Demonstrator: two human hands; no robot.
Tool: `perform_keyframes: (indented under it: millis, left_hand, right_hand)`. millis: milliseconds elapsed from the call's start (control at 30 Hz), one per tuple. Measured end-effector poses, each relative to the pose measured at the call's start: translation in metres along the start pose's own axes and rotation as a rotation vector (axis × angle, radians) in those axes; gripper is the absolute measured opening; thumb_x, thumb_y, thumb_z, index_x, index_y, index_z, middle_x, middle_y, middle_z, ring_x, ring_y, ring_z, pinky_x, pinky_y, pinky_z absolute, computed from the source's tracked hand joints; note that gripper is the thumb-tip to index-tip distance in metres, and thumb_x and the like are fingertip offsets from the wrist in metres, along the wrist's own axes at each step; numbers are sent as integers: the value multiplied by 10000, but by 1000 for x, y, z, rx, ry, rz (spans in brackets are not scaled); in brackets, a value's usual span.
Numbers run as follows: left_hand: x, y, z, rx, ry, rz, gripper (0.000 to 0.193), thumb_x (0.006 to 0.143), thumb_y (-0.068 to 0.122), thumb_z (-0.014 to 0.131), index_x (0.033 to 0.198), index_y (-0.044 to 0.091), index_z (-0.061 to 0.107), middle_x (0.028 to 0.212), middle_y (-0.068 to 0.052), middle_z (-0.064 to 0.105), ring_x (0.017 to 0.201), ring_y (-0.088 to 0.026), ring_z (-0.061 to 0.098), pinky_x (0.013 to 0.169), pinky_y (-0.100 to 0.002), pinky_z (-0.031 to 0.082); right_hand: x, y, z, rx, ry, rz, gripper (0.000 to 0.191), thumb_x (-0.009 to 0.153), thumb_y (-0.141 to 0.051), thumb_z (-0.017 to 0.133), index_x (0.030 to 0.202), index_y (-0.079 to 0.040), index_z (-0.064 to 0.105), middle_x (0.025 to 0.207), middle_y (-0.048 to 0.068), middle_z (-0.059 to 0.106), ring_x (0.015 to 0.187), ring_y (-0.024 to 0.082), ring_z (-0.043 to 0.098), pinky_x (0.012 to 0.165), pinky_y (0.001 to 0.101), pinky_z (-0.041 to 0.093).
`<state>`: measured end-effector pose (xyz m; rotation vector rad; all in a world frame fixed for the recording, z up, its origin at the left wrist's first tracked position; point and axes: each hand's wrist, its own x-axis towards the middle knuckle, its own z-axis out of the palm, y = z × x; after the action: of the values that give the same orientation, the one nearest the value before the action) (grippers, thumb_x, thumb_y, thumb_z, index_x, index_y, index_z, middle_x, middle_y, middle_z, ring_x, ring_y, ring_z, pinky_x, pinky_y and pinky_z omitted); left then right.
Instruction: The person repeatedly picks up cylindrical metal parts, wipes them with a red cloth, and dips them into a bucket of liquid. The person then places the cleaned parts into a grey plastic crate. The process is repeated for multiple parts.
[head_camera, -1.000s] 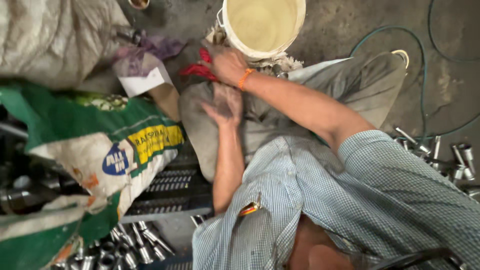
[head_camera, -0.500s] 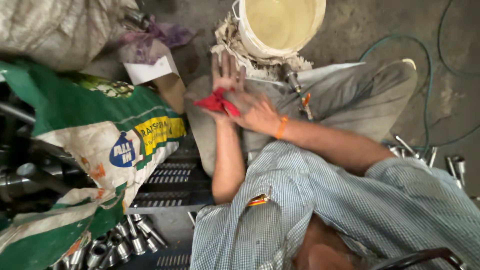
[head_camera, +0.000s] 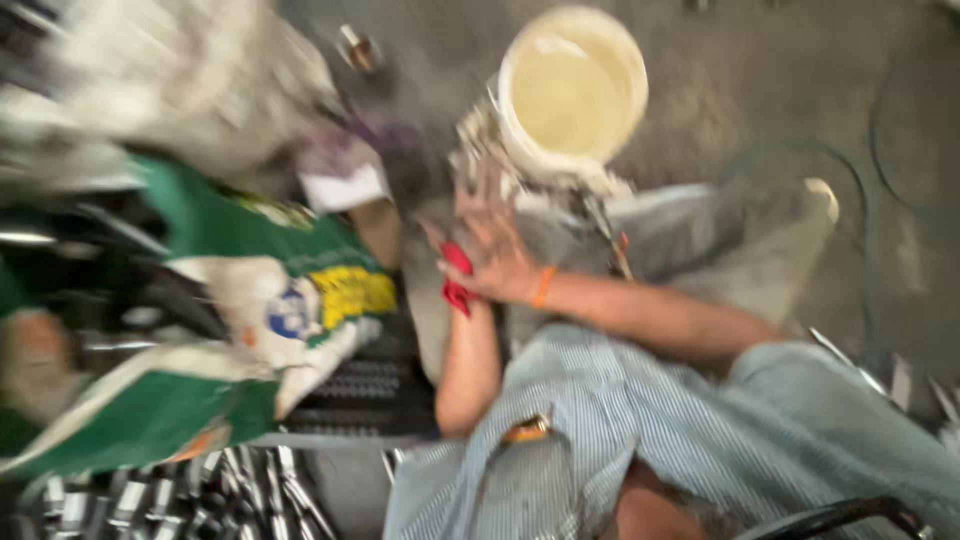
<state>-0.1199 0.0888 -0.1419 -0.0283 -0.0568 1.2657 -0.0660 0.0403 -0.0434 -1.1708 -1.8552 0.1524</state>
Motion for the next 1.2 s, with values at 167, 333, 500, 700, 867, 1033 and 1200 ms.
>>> perform_keyframes:
  millis: [167, 333, 500, 700, 867, 1033, 1200]
  left_hand:
    - [3, 5, 20, -3, -62, 188, 1189, 862, 944, 391, 1701, 141, 135, 1736, -200, 180, 1561, -389, 179, 1271, -610, 178]
    - [-14, -9, 45, 507, 304, 190, 992, 840, 871, 270, 1646, 305, 147, 1723, -33, 189, 1578, -318, 211, 1288, -510, 176]
    - [-16, -8, 57, 392, 261, 201, 1020, 865, 891, 274, 1655, 250, 205, 1706, -62, 246, 1555, -315, 250, 1260, -491, 206]
    - [-13, -4, 45, 253, 243, 168, 1069, 815, 935, 345, 1548, 158, 383, 1602, -113, 401, 1475, -331, 375, 1244, -514, 279]
    - [-7, 4, 38, 151, 193, 116, 1127, 746, 964, 351, 1472, 112, 488, 1479, -124, 531, 1369, -339, 478, 1181, -499, 348]
    - [-8, 4, 35, 240, 381, 207, 1093, 777, 944, 366, 1474, 111, 488, 1463, -122, 535, 1338, -350, 500, 1163, -506, 383]
    - [-3, 9, 31, 271, 367, 126, 1131, 699, 957, 364, 1482, 149, 486, 1483, -82, 556, 1327, -319, 523, 1126, -456, 398]
  right_hand:
    - [24, 9, 31, -347, -312, 187, 462, 932, -505, 633, 1089, -72, 666, 1124, 159, 686, 1117, 387, 625, 983, 506, 433]
    - [48, 47, 32, -484, -476, 231, 590, 1000, -599, 517, 1130, -44, 669, 1089, 164, 693, 982, 334, 645, 889, 489, 417]
    - [54, 45, 31, -523, -255, 56, 589, 946, -597, 511, 1109, -55, 673, 1180, 181, 689, 1017, 326, 650, 892, 494, 427]
    - [46, 34, 3, -202, -345, 46, 519, 916, -464, 638, 1226, -51, 690, 1287, 234, 625, 1168, 430, 603, 998, 516, 477]
    - [43, 24, -10, -43, -384, -11, 594, 856, -533, 697, 1168, -27, 690, 1210, 248, 637, 1070, 429, 632, 897, 482, 523]
    - [36, 25, -8, -92, -448, 102, 466, 929, -449, 664, 1176, -55, 696, 1171, 222, 647, 883, 400, 688, 743, 471, 572]
    - [18, 35, -15, 54, -540, 208, 244, 895, -305, 674, 1045, -118, 722, 1049, 170, 670, 861, 381, 698, 732, 470, 575]
